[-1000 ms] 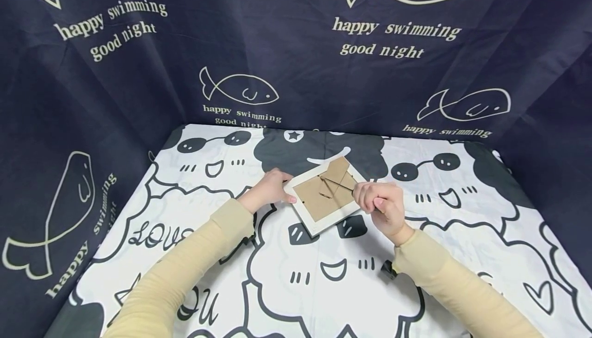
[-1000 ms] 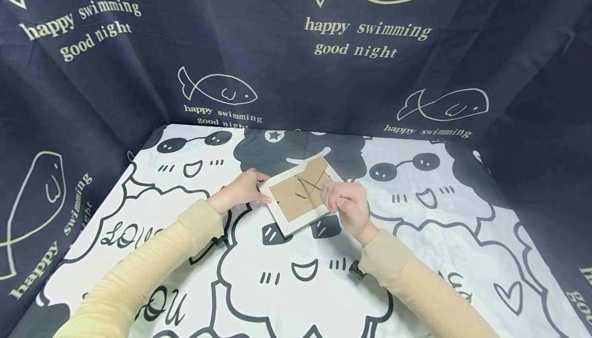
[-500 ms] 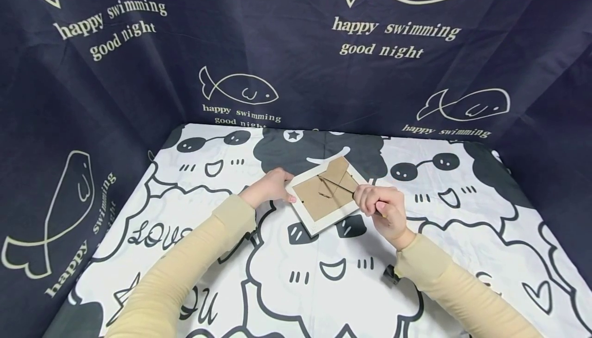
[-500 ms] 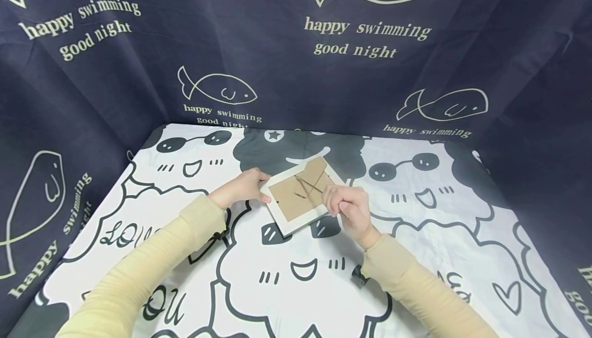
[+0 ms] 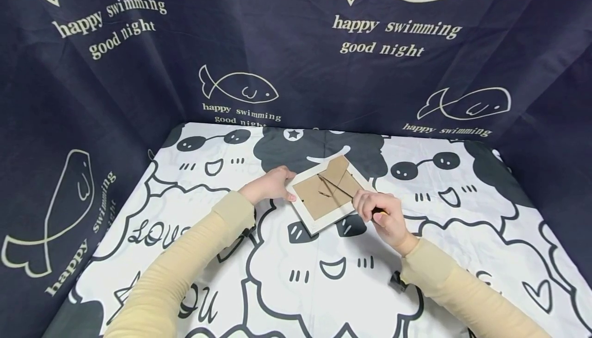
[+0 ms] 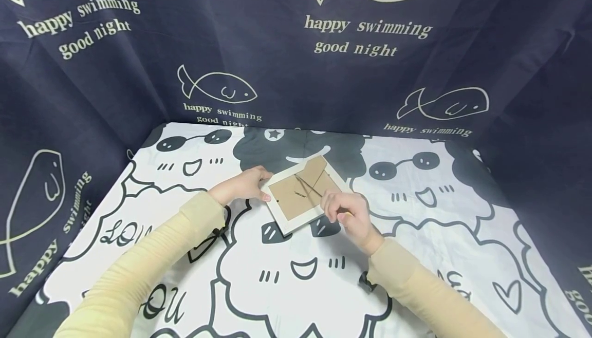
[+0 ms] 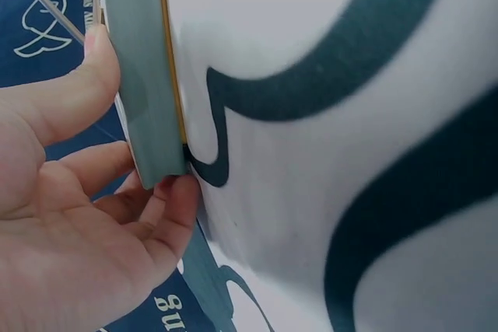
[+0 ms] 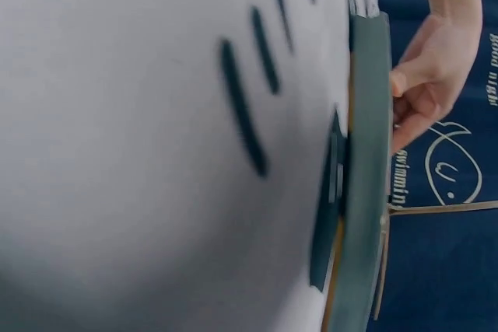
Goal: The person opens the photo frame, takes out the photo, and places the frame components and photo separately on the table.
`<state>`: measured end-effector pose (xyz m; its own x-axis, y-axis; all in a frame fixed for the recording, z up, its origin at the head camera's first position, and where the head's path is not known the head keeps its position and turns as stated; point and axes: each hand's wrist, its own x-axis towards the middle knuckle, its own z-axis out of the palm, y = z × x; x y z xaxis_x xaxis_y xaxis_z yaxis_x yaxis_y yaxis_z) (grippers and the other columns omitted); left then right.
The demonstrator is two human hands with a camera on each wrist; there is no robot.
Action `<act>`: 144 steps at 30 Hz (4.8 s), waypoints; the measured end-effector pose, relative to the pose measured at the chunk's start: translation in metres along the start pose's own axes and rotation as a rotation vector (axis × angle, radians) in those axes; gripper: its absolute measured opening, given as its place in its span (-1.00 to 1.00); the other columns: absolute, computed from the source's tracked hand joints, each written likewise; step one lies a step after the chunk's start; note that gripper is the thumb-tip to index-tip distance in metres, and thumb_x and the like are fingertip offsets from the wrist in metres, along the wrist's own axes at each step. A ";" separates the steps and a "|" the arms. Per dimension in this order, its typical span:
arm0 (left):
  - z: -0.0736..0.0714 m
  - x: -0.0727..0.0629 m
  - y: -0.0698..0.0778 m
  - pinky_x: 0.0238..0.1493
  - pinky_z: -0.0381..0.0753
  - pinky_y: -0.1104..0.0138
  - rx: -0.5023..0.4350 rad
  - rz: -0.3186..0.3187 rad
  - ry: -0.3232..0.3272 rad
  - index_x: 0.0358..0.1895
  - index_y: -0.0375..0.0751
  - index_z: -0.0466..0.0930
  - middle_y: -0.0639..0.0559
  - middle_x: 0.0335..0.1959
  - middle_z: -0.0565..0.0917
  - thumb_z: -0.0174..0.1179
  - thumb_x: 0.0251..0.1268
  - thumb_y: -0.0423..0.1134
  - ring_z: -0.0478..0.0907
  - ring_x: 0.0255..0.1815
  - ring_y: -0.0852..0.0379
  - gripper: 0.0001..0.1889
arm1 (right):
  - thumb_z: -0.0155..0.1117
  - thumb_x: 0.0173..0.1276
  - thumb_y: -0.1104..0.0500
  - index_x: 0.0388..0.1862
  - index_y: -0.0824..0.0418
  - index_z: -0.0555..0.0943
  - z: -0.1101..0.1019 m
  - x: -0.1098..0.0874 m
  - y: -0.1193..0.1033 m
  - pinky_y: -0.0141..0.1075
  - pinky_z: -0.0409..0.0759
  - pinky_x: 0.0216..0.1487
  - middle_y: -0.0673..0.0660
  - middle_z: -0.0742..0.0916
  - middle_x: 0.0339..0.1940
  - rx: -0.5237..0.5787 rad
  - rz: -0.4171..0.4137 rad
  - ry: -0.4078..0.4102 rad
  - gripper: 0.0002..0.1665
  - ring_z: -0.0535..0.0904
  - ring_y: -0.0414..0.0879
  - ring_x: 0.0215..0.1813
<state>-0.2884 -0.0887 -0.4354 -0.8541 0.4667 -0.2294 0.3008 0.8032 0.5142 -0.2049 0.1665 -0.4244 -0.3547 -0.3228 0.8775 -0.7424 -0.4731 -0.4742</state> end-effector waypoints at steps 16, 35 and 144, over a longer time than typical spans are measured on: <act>-0.004 -0.002 0.003 0.37 0.23 0.17 0.039 0.010 -0.038 0.33 -0.42 0.26 -0.24 0.27 0.39 0.40 -0.02 -0.12 0.30 0.33 -0.13 -0.17 | -0.18 0.08 0.36 -0.74 0.27 0.30 0.015 0.006 0.007 -0.30 0.28 -0.49 0.11 0.40 -0.74 -0.048 -0.050 -0.013 -0.76 0.31 -0.03 -0.58; -0.006 0.000 0.011 0.32 0.32 0.17 0.075 -0.052 -0.028 0.32 -0.39 0.31 -0.24 0.24 0.42 0.44 -0.06 -0.09 0.35 0.30 -0.13 -0.16 | -0.24 0.21 0.29 -0.88 0.25 0.14 0.005 0.077 0.033 -0.35 0.18 -0.73 0.06 0.26 -0.89 0.032 0.109 0.159 -0.56 0.18 -0.13 -0.79; -0.002 -0.001 0.014 0.30 0.34 0.13 0.102 -0.072 -0.010 0.29 -0.37 0.36 -0.29 0.21 0.44 0.44 -0.06 -0.10 0.36 0.27 -0.18 -0.20 | -0.29 0.18 0.35 -0.80 0.36 0.22 0.002 0.023 0.013 -0.24 0.30 -0.55 0.13 0.38 -0.77 -0.004 -0.082 0.175 -0.64 0.30 -0.01 -0.67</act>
<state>-0.2843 -0.0785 -0.4266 -0.8709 0.4094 -0.2717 0.2804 0.8682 0.4095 -0.2215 0.1515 -0.4106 -0.3864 -0.1360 0.9123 -0.7748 -0.4887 -0.4010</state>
